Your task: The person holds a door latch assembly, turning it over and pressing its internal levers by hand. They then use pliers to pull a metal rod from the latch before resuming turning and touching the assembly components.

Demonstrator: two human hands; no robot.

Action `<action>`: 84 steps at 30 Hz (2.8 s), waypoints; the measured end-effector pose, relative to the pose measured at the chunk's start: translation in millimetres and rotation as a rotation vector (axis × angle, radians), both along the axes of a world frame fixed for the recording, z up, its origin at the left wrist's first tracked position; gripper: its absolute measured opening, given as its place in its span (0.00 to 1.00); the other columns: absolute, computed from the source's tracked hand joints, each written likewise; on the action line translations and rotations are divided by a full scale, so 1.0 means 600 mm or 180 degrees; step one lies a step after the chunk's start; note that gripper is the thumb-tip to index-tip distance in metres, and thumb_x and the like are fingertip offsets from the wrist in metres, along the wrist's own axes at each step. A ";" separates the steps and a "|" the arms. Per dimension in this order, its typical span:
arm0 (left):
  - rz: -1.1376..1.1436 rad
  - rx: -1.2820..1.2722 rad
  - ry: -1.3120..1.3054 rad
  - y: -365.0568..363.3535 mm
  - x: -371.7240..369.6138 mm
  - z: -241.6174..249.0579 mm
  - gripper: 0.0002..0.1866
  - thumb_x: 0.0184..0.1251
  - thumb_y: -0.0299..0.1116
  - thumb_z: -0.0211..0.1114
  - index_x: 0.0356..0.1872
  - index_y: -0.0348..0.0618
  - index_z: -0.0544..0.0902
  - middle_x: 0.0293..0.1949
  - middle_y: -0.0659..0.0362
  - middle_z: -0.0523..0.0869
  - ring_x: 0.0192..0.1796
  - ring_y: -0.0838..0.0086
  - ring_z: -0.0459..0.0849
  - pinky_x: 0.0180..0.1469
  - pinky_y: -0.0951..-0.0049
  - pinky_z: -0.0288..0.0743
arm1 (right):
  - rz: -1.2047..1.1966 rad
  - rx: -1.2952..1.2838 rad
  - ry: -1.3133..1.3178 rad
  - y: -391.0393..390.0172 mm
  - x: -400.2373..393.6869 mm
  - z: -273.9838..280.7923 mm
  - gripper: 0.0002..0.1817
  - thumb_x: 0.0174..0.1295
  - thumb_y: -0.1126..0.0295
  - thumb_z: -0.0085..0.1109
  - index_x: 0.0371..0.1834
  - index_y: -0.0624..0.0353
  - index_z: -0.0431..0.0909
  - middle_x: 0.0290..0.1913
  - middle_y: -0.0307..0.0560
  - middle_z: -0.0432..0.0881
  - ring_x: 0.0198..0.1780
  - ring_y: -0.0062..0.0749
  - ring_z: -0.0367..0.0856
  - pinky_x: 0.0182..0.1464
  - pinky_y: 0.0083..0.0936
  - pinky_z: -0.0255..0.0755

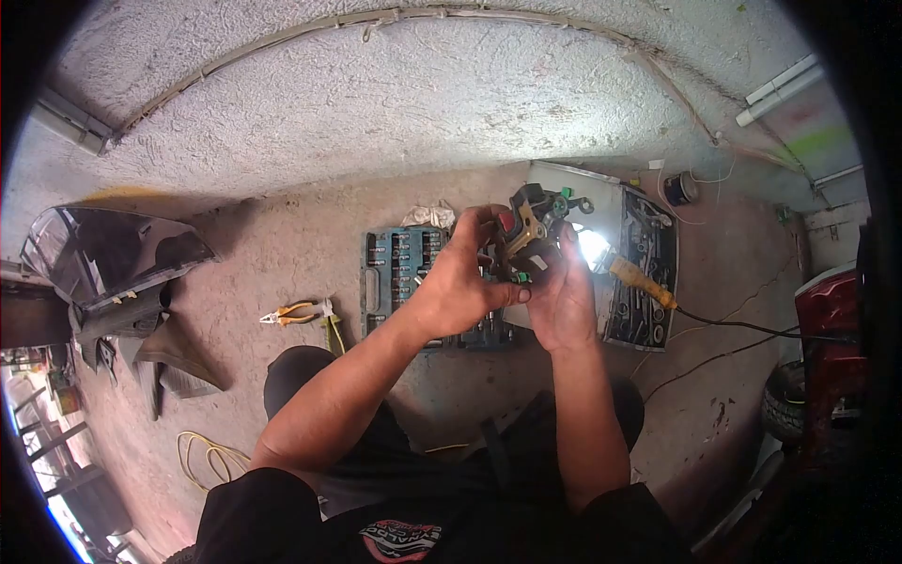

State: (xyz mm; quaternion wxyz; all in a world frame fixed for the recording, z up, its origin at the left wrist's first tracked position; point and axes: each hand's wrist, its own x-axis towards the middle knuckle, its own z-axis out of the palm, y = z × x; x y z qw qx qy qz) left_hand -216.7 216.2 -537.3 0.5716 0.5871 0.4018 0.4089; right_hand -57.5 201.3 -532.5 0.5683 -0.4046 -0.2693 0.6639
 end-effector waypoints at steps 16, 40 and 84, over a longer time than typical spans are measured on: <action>0.0113 -0.0193 0.0630 -0.009 -0.005 0.029 0.42 0.55 0.44 0.82 0.65 0.31 0.72 0.55 0.45 0.84 0.64 0.59 0.81 0.67 0.60 0.71 | 0.0098 -0.0200 0.0765 0.011 0.015 0.000 0.26 0.74 0.46 0.50 0.54 0.59 0.81 0.49 0.47 0.87 0.51 0.39 0.85 0.56 0.39 0.77; 0.0116 0.0255 0.0817 -0.013 -0.012 0.019 0.40 0.57 0.42 0.81 0.66 0.30 0.75 0.56 0.42 0.85 0.63 0.59 0.82 0.67 0.62 0.72 | -0.0204 -0.0027 0.0587 0.015 0.015 -0.002 0.22 0.72 0.53 0.56 0.56 0.59 0.79 0.49 0.46 0.85 0.53 0.36 0.83 0.59 0.37 0.75; 0.1078 -0.1858 -0.2485 -0.097 -0.038 0.129 0.22 0.70 0.29 0.53 0.64 0.37 0.72 0.53 0.48 0.84 0.51 0.56 0.88 0.55 0.56 0.82 | 0.0230 0.1575 -0.2929 0.024 0.028 0.149 0.14 0.74 0.74 0.58 0.60 0.64 0.79 0.52 0.43 0.83 0.47 0.23 0.80 0.50 0.22 0.74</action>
